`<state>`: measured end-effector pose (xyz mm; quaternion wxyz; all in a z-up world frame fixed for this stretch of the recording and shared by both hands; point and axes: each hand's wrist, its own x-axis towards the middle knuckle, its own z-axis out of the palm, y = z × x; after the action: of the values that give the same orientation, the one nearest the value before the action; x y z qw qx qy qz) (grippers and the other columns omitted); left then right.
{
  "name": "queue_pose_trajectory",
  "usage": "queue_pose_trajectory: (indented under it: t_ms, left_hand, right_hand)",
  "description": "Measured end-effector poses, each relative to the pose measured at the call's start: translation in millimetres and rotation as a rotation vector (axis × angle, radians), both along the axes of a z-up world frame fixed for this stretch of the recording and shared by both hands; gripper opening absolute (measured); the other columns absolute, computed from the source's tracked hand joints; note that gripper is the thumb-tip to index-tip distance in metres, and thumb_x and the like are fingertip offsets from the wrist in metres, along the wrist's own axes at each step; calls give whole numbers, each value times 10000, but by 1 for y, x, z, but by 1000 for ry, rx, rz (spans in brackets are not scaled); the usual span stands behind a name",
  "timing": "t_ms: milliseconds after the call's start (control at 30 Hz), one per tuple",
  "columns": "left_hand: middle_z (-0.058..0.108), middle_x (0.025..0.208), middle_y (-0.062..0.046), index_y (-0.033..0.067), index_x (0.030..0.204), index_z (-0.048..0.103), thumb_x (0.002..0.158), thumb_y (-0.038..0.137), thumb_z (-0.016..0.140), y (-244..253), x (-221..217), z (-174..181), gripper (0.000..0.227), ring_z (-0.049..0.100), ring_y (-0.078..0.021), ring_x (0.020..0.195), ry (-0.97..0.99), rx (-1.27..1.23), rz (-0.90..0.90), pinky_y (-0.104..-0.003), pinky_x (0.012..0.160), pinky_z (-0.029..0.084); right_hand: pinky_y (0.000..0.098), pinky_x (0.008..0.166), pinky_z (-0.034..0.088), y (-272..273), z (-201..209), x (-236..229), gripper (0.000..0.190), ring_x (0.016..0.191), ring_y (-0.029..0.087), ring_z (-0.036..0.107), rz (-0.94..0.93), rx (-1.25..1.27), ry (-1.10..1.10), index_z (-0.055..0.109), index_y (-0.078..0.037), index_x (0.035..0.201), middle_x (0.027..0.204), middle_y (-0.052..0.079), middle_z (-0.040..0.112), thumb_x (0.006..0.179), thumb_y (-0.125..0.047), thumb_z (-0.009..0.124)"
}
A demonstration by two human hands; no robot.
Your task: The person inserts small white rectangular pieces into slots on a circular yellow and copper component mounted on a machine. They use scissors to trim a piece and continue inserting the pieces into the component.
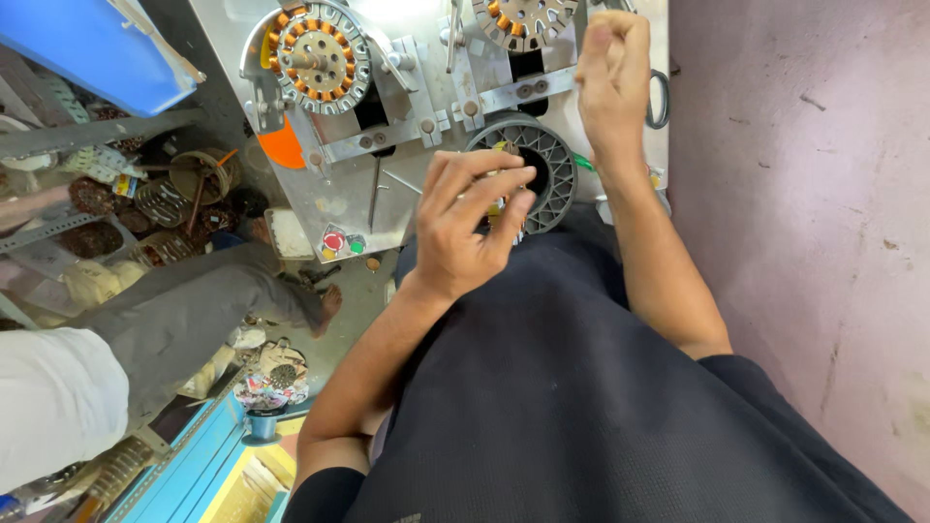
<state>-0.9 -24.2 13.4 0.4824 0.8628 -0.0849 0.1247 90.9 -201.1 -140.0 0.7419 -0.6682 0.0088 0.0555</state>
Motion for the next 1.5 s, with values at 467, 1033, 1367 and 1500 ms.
queue_pose_trajectory:
  t_ms: [467,1033,1367,1500]
  left_hand:
    - [668,1030,-5,80,971,707,837,65,791,-10,-23,-9,159,596,-226,1015,-160,16,-246,-385,924,442]
    - [730,1005,-67,50,1062,708,936,3,780,50,-59,-18,153,739,-202,911,5,-371,-271,-310,813,600]
    - [707,1049,-80,43,1058,692,935,6,730,73,-64,-22,134,727,-231,946,75,-429,-424,-319,844,590]
    - [709,1040,-80,46,1043,699,930,12,728,70,-62,-23,122,735,-223,931,116,-441,-430,-316,838,601]
  right_hand:
    - [226,669,410,2,101,-108,825,842,70,523,273,383,452,495,19,1366,1062,17,605,1056,-711,269]
    - [184,603,456,23,131,-173,92,696,46,627,95,-340,-229,633,20,1084,876,42,727,1012,25,689]
    - [219,565,377,53,134,-196,126,611,55,497,-41,-586,-233,664,-5,1016,796,24,633,933,33,751]
    - [239,587,401,53,133,-191,119,674,104,513,-16,-546,-359,642,-3,1005,912,67,649,928,28,727]
